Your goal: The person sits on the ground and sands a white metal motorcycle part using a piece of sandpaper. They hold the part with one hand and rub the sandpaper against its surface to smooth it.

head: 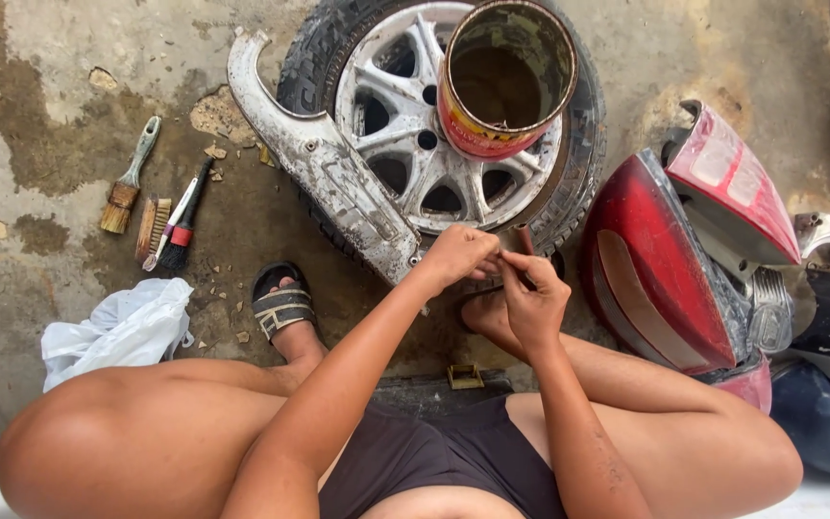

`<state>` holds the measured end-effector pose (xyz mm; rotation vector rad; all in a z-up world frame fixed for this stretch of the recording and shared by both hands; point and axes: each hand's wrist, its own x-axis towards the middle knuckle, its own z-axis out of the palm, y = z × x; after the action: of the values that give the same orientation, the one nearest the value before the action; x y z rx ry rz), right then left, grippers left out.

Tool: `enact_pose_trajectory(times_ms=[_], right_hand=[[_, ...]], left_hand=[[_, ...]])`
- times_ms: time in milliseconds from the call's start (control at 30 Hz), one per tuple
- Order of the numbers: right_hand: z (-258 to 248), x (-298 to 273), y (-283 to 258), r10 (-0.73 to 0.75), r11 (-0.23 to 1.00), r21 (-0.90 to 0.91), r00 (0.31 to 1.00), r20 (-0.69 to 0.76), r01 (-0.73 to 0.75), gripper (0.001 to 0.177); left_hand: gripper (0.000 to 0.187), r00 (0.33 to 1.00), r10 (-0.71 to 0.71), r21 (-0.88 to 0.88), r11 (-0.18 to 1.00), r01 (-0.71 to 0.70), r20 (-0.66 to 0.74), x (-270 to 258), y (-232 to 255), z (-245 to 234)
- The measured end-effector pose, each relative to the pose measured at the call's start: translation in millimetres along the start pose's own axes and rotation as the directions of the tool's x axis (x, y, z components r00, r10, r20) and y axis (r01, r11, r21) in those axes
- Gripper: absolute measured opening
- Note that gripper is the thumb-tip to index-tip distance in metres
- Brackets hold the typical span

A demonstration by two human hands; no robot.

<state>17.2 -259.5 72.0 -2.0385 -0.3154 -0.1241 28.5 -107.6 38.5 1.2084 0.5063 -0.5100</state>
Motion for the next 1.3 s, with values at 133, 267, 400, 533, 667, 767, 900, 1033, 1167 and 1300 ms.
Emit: enact_pose_trajectory(times_ms=[133, 267, 400, 533, 667, 767, 900, 1033, 1167, 1300], right_hand=[[7, -4, -6, -0.091, 0.994, -0.053, 0.996, 0.001, 0.091, 0.014], [17, -8, -3, -0.297, 0.948, -0.105, 0.953, 0.055, 0.301, 0.019], [37, -16, 2, -0.465, 0.869, -0.129, 0.878, 0.112, 0.477, 0.017], [57, -32, 35, -0.523, 0.831, -0.138, 0.841, 0.139, 0.539, 0.014], [66, -41, 48, -0.57, 0.746, -0.246, 0.784, 0.245, 0.619, 0.018], [67, -48, 49, -0.556, 0.711, -0.32, 0.779, 0.289, 0.626, 0.021], [64, -51, 33, -0.48, 0.725, -0.372, 0.812, 0.332, 0.58, 0.021], [61, -57, 51, -0.379, 0.718, -0.452, 0.842, 0.385, 0.53, 0.026], [60, -54, 49, -0.361, 0.737, -0.43, 0.842, 0.401, 0.521, 0.027], [63, -55, 57, -0.321, 0.77, -0.416, 0.857, 0.404, 0.484, 0.027]], left_hand=[[0.055, 0.996, 0.074, 0.162, 0.985, -0.066, -0.046, -20, 22, -12], [0.059, 0.998, 0.056, 0.232, 0.971, -0.05, -0.019, -31, 33, -36], [0.058, 0.953, 0.263, 0.654, 0.749, -0.105, -0.148, -67, 53, -60], [0.049, 0.795, 0.531, 0.781, 0.613, -0.12, -0.294, -49, 33, -106], [0.051, 0.698, 0.604, 0.842, 0.54, -0.001, -0.386, -62, 27, -124], [0.062, 0.712, 0.567, 0.838, 0.542, 0.057, -0.415, -46, 3, -136], [0.067, 0.663, 0.621, 0.841, 0.54, 0.024, -0.418, -37, -8, -140], [0.064, 0.575, 0.683, 0.845, 0.534, 0.027, -0.45, -27, -18, -135], [0.062, 0.524, 0.703, 0.843, 0.535, 0.056, -0.48, -19, -22, -134], [0.061, 0.51, 0.701, 0.84, 0.537, 0.082, -0.498, -14, -26, -135]])
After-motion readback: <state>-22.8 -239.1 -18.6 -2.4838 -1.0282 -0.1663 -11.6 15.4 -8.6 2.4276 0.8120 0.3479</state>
